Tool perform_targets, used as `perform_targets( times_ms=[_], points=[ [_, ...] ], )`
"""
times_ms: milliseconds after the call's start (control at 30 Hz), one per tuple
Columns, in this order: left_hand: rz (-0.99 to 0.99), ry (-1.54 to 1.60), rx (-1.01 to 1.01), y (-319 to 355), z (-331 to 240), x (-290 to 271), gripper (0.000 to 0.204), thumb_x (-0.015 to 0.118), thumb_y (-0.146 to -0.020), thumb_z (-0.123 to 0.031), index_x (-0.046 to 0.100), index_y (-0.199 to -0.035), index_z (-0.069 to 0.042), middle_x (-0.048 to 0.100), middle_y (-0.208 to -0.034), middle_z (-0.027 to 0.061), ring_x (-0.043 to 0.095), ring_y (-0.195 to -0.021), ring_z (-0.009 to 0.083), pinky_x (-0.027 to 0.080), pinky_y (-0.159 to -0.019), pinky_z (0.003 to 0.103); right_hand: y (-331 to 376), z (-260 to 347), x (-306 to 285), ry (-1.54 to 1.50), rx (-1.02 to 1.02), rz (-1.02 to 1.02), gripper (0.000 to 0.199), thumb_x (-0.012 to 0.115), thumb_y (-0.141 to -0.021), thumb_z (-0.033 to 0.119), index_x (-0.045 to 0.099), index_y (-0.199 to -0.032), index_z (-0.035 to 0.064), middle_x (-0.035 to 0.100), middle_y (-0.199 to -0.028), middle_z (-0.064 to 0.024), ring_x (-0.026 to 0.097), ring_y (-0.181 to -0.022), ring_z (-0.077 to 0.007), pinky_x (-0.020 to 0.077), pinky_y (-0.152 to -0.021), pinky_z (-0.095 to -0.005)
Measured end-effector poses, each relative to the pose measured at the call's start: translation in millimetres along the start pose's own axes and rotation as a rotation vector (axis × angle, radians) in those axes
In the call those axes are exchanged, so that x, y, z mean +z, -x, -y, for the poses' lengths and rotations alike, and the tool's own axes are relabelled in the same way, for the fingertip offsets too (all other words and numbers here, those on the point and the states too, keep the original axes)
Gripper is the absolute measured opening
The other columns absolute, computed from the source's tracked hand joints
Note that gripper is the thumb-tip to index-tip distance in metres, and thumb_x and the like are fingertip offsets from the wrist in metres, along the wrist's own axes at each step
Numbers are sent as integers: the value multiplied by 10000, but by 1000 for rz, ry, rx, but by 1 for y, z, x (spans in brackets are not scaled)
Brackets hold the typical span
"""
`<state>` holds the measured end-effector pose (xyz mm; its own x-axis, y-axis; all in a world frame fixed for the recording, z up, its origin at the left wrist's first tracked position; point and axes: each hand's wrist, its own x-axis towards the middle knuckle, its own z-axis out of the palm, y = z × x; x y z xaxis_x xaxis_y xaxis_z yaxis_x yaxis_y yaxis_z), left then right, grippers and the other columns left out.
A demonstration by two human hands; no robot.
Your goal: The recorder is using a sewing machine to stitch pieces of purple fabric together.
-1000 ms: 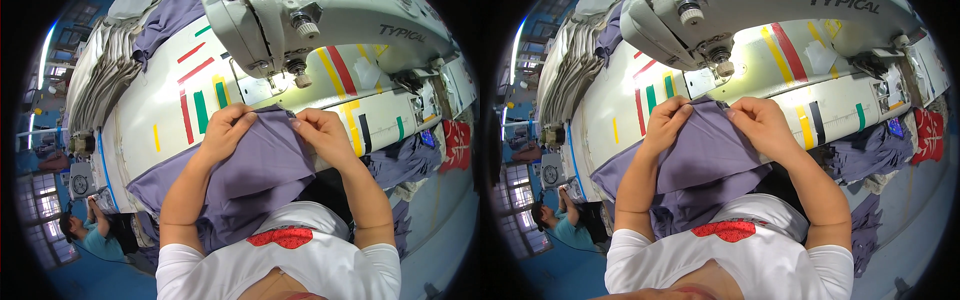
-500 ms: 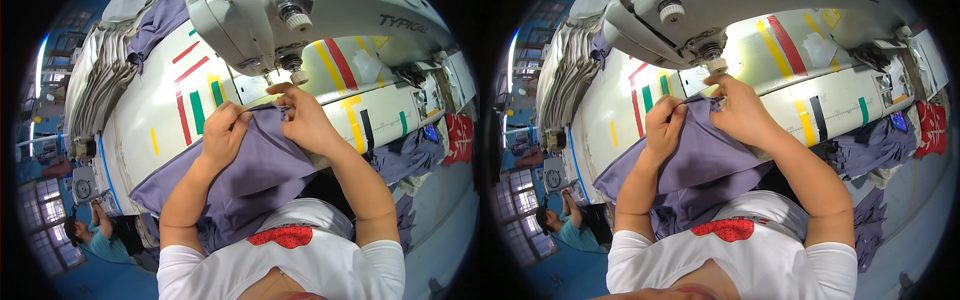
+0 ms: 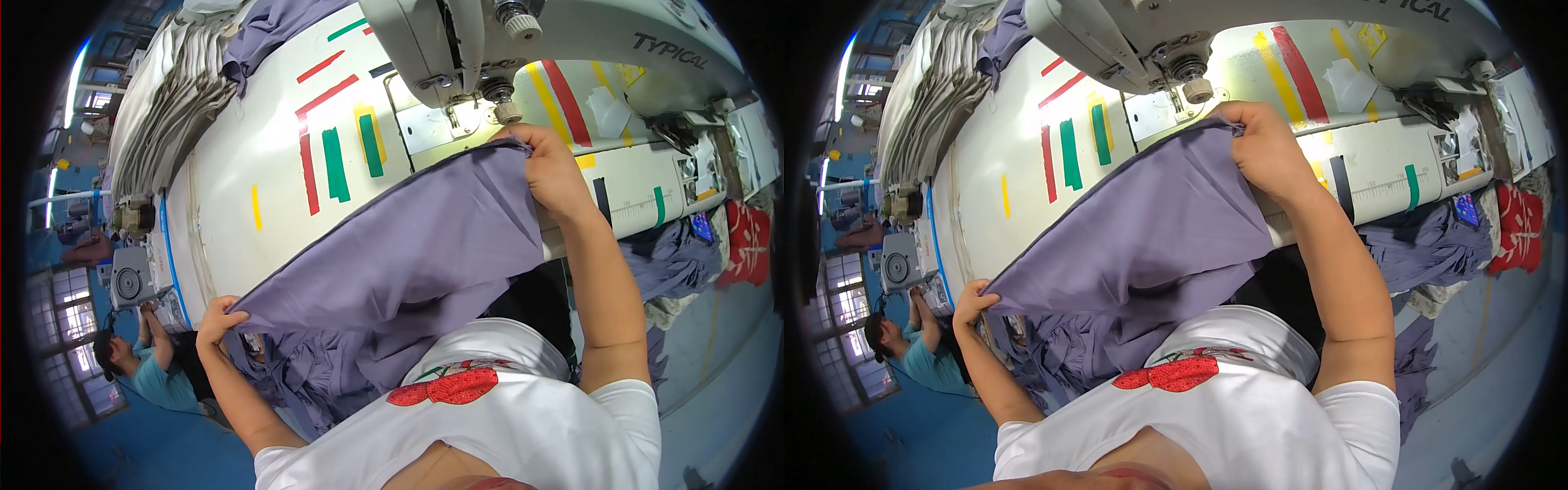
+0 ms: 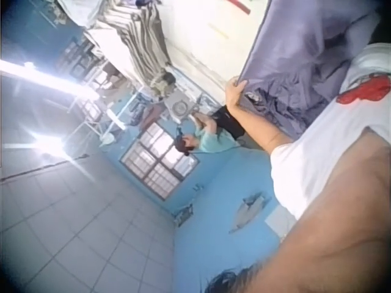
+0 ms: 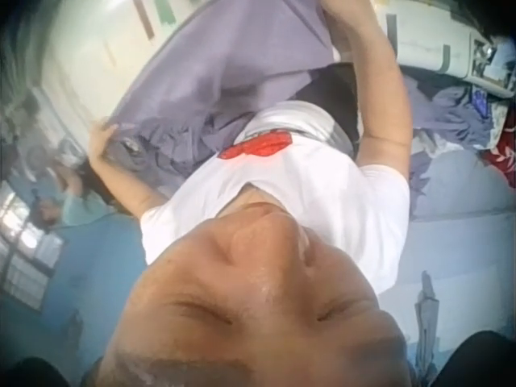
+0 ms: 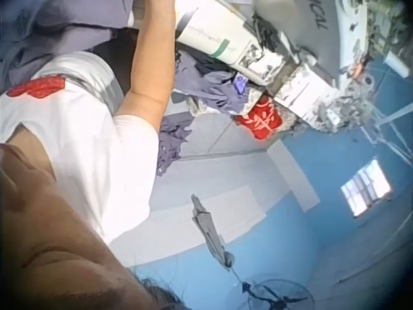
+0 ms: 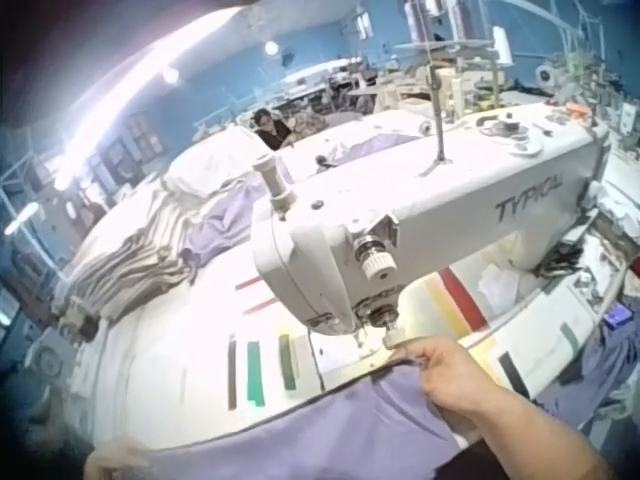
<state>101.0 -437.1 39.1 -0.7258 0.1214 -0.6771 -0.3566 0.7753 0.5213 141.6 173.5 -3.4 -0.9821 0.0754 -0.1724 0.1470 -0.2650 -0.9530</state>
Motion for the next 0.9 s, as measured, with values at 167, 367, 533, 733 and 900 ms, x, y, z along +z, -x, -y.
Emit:
perform_targets(
  times_ms=[167,367,533,733,900],
  points=[
    [-632,954,259,-3,65,-31,185,701,-842,-251,615,-886,-93,614,-817,-8,551,-704,98,457,-658,250,9,6,2,255,-51,28,107,625,-787,-35,666,-883,-12,642,-800,6,560,-724,-55,465,-666,-210],
    [-503,-403,52,-93,3,-89,235,584,-915,-247,593,-909,-12,646,-849,69,623,-750,212,488,-704,364,8,-7,33,108,12,-22,258,514,-751,-68,664,-961,-77,680,-799,-66,579,-718,-83,475,-657,-247],
    [-1046,-495,533,-134,-177,50,256,614,-847,-135,610,-1061,5,620,-1054,170,599,-996,313,463,-881,381,3,-16,42,174,9,-95,276,502,-761,-31,653,-984,-93,690,-804,-95,588,-679,-111,479,-644,-259],
    [73,-281,1041,-101,-315,218,213,498,-935,-124,609,-1024,35,628,-963,184,610,-886,321,475,-809,357,5,-18,41,302,-30,-111,262,505,-773,-13,656,-975,-83,675,-771,-77,575,-672,-92,470,-632,-255],
    [66,-239,1026,-100,-333,231,185,524,-914,-121,585,-901,53,573,-799,207,558,-745,388,449,-693,418,6,-16,41,185,45,-128,235,507,-787,0,646,-957,-84,660,-744,-64,547,-654,-86,457,-619,-247]
  ],
)
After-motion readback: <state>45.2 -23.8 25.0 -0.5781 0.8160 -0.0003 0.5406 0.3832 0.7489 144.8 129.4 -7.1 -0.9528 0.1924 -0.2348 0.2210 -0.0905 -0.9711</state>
